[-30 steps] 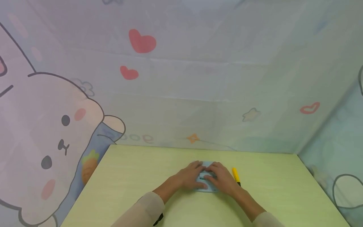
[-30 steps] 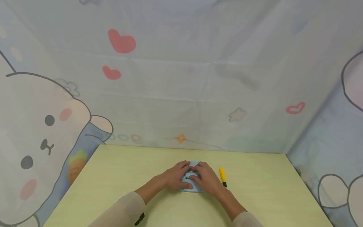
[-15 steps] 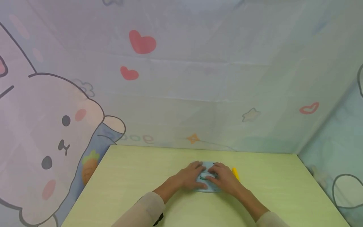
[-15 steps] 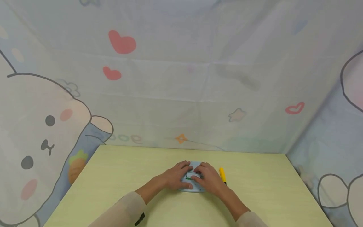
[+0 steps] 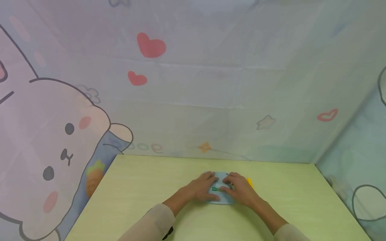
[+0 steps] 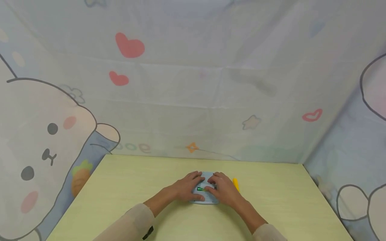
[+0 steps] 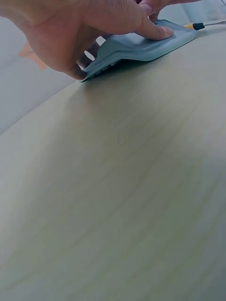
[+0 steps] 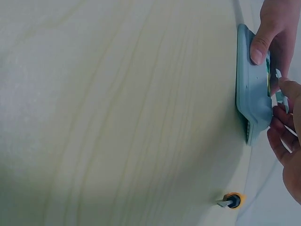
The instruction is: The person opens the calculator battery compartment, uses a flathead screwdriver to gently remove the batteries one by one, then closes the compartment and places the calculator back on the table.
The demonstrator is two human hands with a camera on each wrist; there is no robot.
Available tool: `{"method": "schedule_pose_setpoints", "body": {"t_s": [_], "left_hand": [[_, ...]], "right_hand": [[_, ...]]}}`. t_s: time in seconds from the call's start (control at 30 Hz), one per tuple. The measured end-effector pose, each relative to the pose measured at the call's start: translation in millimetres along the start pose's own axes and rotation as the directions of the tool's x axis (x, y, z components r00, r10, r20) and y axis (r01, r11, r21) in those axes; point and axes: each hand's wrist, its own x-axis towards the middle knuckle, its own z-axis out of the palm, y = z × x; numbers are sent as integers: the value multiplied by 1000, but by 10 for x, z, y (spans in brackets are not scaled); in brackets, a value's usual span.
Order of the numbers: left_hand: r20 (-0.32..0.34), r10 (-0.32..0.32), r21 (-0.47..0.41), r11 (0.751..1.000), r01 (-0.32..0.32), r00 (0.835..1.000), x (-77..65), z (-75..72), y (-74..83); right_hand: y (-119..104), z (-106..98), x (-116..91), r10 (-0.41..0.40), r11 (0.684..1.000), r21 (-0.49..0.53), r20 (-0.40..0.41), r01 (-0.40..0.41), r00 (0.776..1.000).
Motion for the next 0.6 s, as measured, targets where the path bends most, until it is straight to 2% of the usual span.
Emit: {"method": "schedule_pose_setpoints", "body": {"t_s": [0.6], "left_hand": [[-1,-5,-20,1000,5,1000,-16,-8,1]], "right_hand": [[61,-24,-48,41,999,-26,8,-41,999]]}}
